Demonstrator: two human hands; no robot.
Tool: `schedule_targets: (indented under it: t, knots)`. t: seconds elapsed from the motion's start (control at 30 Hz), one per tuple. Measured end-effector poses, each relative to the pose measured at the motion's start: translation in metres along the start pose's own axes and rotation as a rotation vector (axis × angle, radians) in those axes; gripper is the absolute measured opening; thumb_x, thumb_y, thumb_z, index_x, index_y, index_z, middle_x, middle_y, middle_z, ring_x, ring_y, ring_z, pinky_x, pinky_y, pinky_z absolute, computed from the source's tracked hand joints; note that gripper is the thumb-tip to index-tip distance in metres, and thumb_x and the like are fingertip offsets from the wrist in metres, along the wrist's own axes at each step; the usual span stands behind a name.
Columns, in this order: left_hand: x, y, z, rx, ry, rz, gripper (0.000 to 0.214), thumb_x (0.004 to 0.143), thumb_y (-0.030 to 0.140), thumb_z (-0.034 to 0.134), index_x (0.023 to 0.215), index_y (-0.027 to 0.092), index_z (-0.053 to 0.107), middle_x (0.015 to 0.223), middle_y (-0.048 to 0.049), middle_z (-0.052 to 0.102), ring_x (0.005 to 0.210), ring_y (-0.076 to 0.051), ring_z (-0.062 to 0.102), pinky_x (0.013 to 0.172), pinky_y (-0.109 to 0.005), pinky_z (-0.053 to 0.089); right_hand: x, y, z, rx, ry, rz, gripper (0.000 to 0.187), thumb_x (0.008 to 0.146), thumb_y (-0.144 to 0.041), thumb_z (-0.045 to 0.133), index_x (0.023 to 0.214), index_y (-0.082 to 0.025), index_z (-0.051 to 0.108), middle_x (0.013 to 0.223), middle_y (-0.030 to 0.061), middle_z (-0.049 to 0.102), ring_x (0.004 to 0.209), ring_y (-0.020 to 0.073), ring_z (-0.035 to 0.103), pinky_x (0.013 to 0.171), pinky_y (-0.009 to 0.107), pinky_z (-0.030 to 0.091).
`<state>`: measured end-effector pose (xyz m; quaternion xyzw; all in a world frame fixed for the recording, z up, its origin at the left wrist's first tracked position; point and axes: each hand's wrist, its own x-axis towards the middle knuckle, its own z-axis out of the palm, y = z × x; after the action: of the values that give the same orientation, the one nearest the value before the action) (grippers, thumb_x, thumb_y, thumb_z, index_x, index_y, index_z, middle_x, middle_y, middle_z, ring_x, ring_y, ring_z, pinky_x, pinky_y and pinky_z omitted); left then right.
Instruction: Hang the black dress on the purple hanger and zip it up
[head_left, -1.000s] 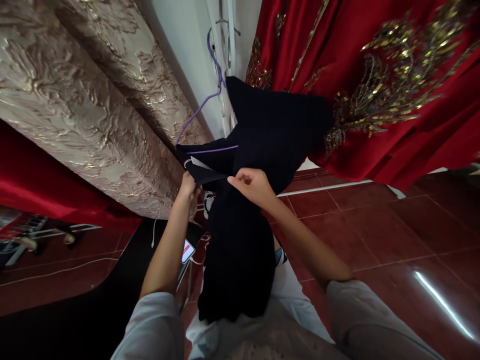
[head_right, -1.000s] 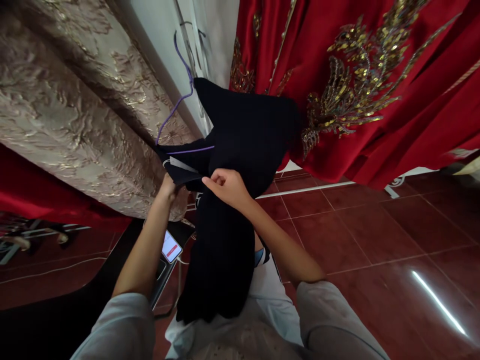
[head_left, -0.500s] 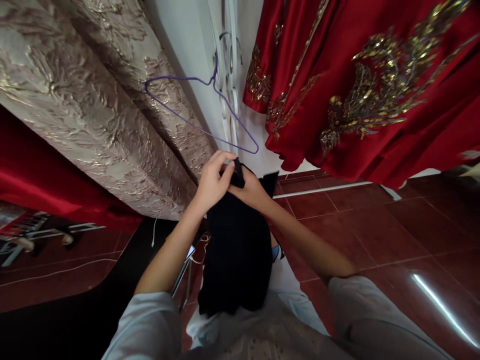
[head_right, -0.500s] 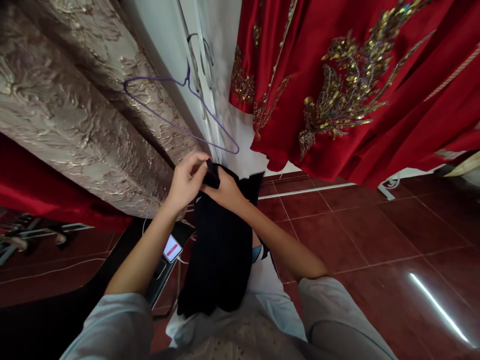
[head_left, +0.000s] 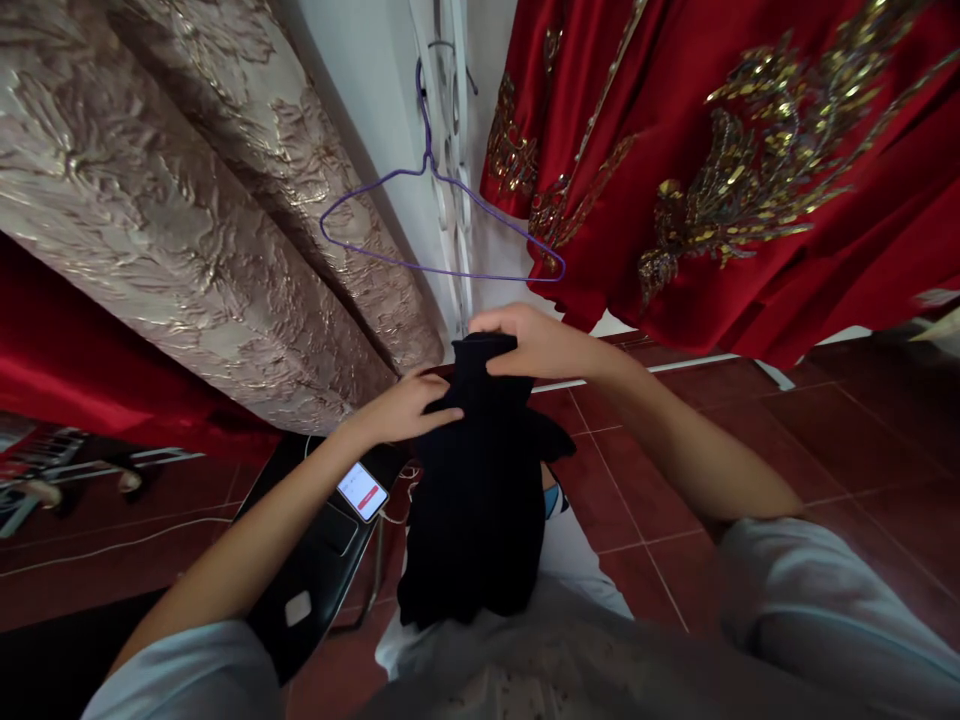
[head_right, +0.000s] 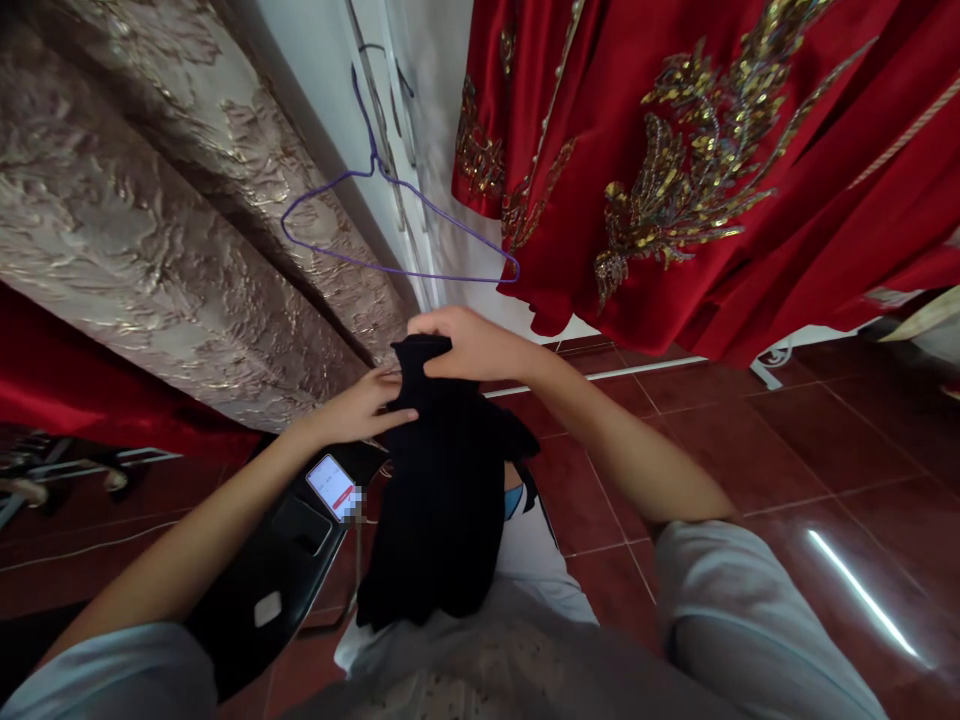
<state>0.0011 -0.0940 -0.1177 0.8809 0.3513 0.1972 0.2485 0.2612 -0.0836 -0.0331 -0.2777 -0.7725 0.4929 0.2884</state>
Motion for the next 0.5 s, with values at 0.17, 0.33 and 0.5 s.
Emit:
schedule_targets:
  t: [0.17,0.33,0.5]
  knots:
    - [-0.008,-0.043,-0.053,0.404,-0.007,-0.108,0.018,0.098,0.031,0.052,0.098,0.02,0.066,0.098,-0.0087,0.072,0.098,-0.028,0.067,0.109,-0.053,0.039,0.038,0.012,-0.022,-0.182,0.504,-0.111,0.021,0.072,-0.005,0.061,0.088,-0.019,0.066,0.073,-0.0018,0.06,0.073,0.0156,0.061,0.067,0.027,0.048]
    - [-0.012,-0.024,-0.067,0.249,0.143,-0.116,0.026,0.101,0.041,0.049,0.089,0.021,0.06,0.085,-0.0056,0.065,0.083,-0.024,0.062,0.085,-0.037,0.048,0.093,0.069,-0.026,-0.162,0.685,-0.128,0.02,0.084,-0.015,0.064,0.103,-0.019,0.069,0.115,0.0077,0.071,0.115,0.0226,0.065,0.107,0.036,0.048]
    - [-0.024,-0.028,-0.05,0.351,0.055,-0.137,0.031,0.099,0.049,0.053,0.089,0.021,0.062,0.079,-0.0044,0.063,0.081,-0.025,0.062,0.087,-0.037,0.044,0.087,0.099,-0.029,-0.283,0.701,-0.05,0.017,0.088,-0.029,0.066,0.075,-0.019,0.063,0.08,0.005,0.066,0.084,0.0224,0.064,0.087,0.038,0.051]
